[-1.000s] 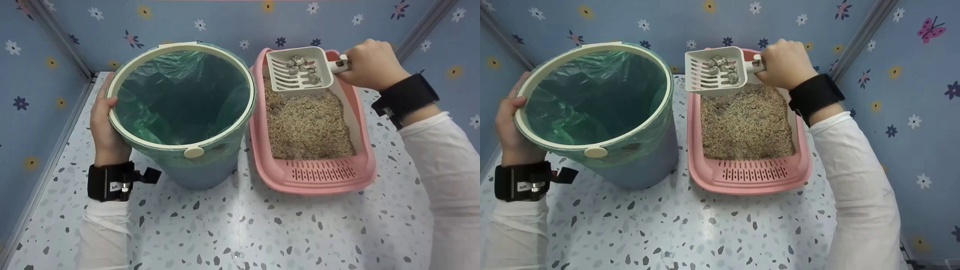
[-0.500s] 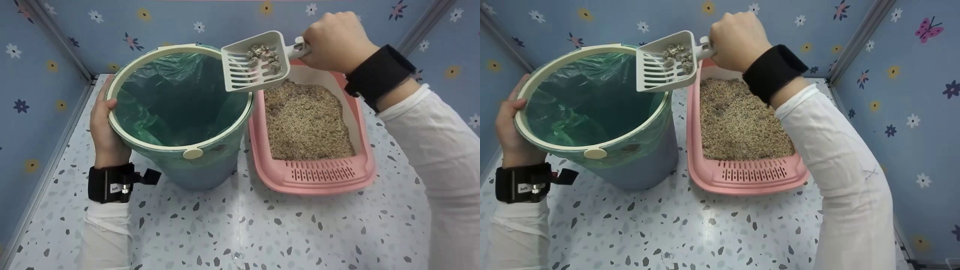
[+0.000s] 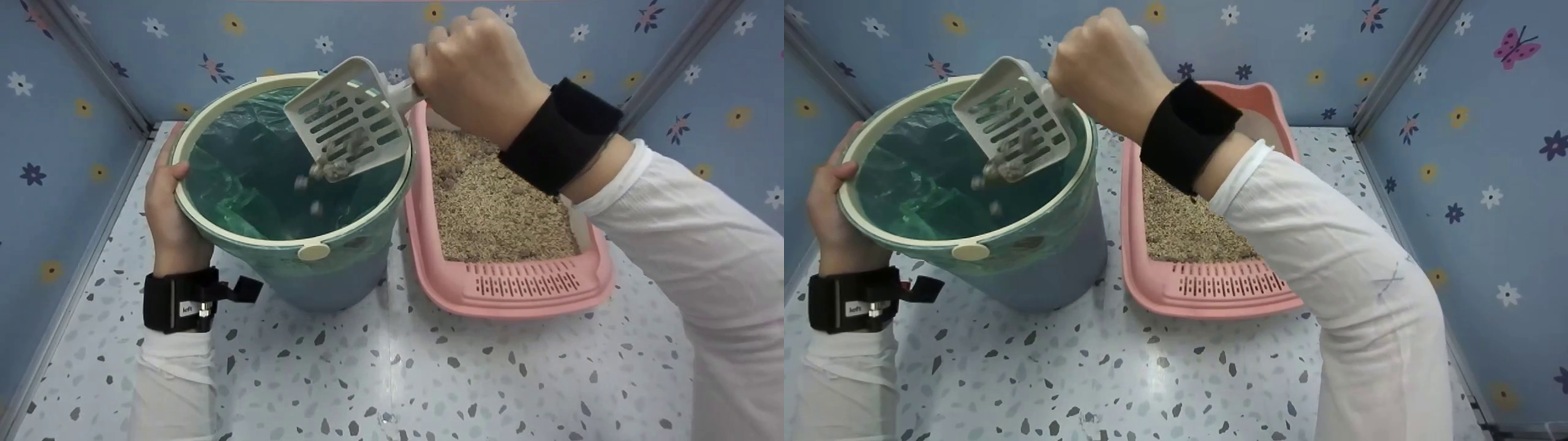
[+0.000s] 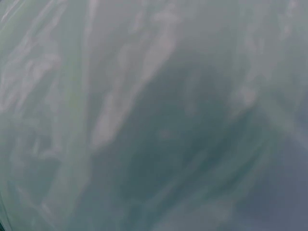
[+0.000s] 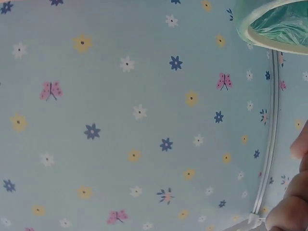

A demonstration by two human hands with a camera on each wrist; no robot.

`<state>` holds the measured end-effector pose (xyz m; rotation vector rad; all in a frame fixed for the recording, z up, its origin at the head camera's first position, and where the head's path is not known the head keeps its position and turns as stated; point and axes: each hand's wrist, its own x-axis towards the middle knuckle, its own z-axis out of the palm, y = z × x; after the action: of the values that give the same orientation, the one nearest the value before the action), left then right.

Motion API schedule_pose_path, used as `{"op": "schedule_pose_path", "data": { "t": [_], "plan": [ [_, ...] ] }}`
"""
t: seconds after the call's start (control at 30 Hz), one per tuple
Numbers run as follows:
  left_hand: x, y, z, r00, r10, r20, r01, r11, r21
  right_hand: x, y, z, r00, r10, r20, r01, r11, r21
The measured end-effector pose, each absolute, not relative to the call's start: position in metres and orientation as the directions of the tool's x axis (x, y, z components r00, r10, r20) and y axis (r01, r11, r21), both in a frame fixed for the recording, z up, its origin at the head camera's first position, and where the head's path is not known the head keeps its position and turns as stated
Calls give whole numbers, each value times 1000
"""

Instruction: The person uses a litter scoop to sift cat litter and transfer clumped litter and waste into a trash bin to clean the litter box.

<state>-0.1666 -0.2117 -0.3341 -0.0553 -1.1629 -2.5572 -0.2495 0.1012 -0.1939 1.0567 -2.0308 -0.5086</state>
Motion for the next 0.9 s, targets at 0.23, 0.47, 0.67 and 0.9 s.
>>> {"op": "schedule_pose_path", "data": {
  "t": [0.23,0.47,0.67,0.9],
  "plan": [
    [-167,-211,-333,-945,-277,176,313,-601,736,-239,100,-196,-198,-874,444,-304,486,819],
    [-167,-211,-334,-942,-277,187,319,-581,749,-239,107,-196,-210,-870,445,-342,492,800],
    [-167,-211,-334,-940,-283,189,321,-556,767,-242,115,-200,-262,-817,513,-476,572,668],
    [-166,-211,-334,-940,-287,185,323,-572,753,-242,129,-200,-324,-760,564,-578,631,518]
  ]
}}
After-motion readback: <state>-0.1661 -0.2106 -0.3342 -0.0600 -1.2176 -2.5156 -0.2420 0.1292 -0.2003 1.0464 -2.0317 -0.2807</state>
